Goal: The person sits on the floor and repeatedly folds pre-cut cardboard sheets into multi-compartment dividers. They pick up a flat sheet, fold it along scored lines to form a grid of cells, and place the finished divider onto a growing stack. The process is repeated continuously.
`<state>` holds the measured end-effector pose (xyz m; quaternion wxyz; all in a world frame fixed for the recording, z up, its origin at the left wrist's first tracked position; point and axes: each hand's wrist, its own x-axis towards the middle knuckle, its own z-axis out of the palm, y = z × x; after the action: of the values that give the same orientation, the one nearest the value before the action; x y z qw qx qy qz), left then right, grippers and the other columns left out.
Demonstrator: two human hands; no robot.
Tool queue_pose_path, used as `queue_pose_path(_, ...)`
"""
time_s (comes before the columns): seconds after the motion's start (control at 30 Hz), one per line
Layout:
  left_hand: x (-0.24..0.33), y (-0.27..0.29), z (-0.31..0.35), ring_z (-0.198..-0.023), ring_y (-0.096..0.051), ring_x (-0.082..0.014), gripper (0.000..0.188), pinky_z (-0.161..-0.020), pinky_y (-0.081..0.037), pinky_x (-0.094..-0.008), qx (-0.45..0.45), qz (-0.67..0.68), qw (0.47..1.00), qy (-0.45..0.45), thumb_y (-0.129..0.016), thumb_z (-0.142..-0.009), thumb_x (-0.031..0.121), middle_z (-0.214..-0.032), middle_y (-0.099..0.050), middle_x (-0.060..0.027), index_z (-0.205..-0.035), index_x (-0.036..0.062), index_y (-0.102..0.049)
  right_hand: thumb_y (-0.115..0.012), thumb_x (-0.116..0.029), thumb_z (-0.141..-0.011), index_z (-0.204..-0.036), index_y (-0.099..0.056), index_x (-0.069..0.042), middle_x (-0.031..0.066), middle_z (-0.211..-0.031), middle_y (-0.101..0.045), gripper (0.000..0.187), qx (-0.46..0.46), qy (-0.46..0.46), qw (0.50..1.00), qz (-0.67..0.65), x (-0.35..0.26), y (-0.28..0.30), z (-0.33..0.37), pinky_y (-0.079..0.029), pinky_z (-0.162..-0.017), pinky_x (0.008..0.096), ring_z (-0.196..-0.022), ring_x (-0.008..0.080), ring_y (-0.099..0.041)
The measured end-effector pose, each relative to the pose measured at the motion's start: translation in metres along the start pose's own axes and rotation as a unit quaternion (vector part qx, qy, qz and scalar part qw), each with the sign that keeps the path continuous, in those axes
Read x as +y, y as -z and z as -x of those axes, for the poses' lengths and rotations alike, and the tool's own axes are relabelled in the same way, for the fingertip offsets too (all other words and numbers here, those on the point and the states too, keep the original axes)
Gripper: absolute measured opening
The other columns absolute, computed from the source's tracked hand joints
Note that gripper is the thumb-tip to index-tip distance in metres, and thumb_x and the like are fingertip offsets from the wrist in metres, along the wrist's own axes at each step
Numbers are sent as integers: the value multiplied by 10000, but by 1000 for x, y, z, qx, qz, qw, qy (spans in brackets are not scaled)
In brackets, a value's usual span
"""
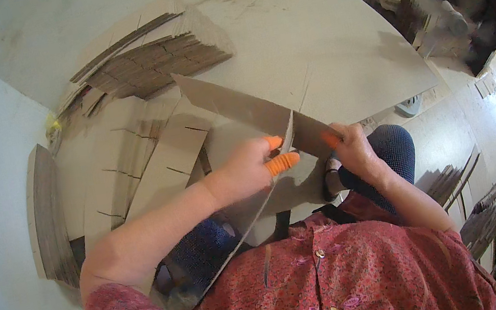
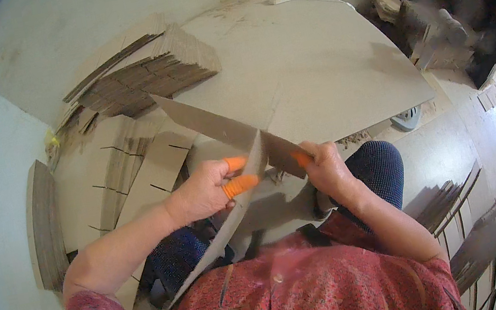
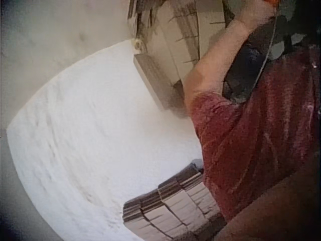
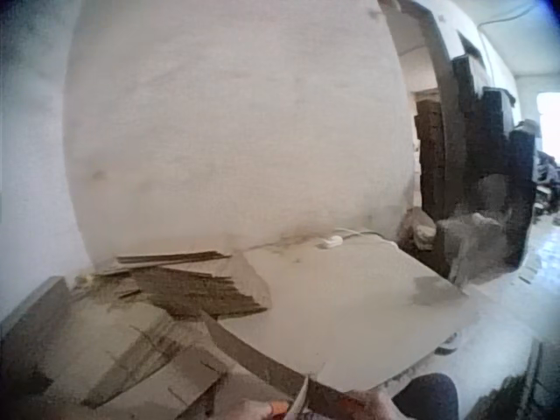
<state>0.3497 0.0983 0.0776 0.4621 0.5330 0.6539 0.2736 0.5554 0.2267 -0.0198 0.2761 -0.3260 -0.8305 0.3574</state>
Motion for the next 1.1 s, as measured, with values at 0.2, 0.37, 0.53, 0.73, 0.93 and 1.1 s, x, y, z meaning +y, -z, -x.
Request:
queue_pose_path(0.2, -120, 30, -11, -1170, -510, -320, 649, -948, -447, -367, 257, -444, 858, -6, -662, -854, 390, -1233, -541, -218, -1275, -68, -478, -649, -117, -846, -1138, -600, -3, 225, -973, -659, 317, 29, 69, 997, -33, -18, 8, 3, -508, -741, 358, -823, 343, -647)
queue_pose_path(0.37, -184, 57, -7, -1130, -514, -376, 547, -922, -452, -436, 233, -455, 844, 163, -650, -850, 338, -1196, -554, -219, -1197, -63, -518, -636, -187, -848, -1129, -585, 15, 249, -989, -644, 350, 18, 226, 964, 136, -57, 6, -43, -509, -777, 442, -900, 410, -628)
queue_pose_path(0.53, -172, 68, -13, -889, -601, -410, 264, -760, -485, -489, 211, -431, 859, 176, -573, -842, 152, -928, -624, -243, -1044, -16, -582, -567, -133, -859, -1047, -602, 15, 261, -846, -623, 242, -138, 99, 958, 229, -51, -11, -72, -480, -720, 455, -814, 435, -585)
queue_pose_path(0.73, -157, 103, -9, -780, -621, -395, 192, -679, -481, -475, 284, -371, 875, 129, -540, -822, 100, -838, -627, -260, -944, -32, -610, -550, -69, -834, -1029, -603, 4, 235, -764, -601, 215, -53, 124, 987, 87, -36, -11, -51, -476, -645, 439, -746, 430, -589)
queue_pose_path(0.93, -91, 88, -13, -741, -611, -249, 246, -688, -489, -366, 176, -197, 962, 76, -570, -846, 121, -819, -642, -209, -1019, -47, -621, -539, -30, -763, -867, -574, -35, 189, -729, -620, 109, 31, 216, 975, 50, -69, -5, -40, -481, -577, 454, -663, 406, -599)
queue_pose_path(1.1, -56, 37, -10, -805, -591, -146, 252, -730, -486, -296, 82, -97, 991, 43, -581, -907, 146, -925, -668, -114, -1063, -49, -617, -545, -21, -788, -931, -572, -18, 205, -740, -610, 145, -25, 174, 979, 100, -56, -4, -43, -484, -609, 444, -692, 411, -599)
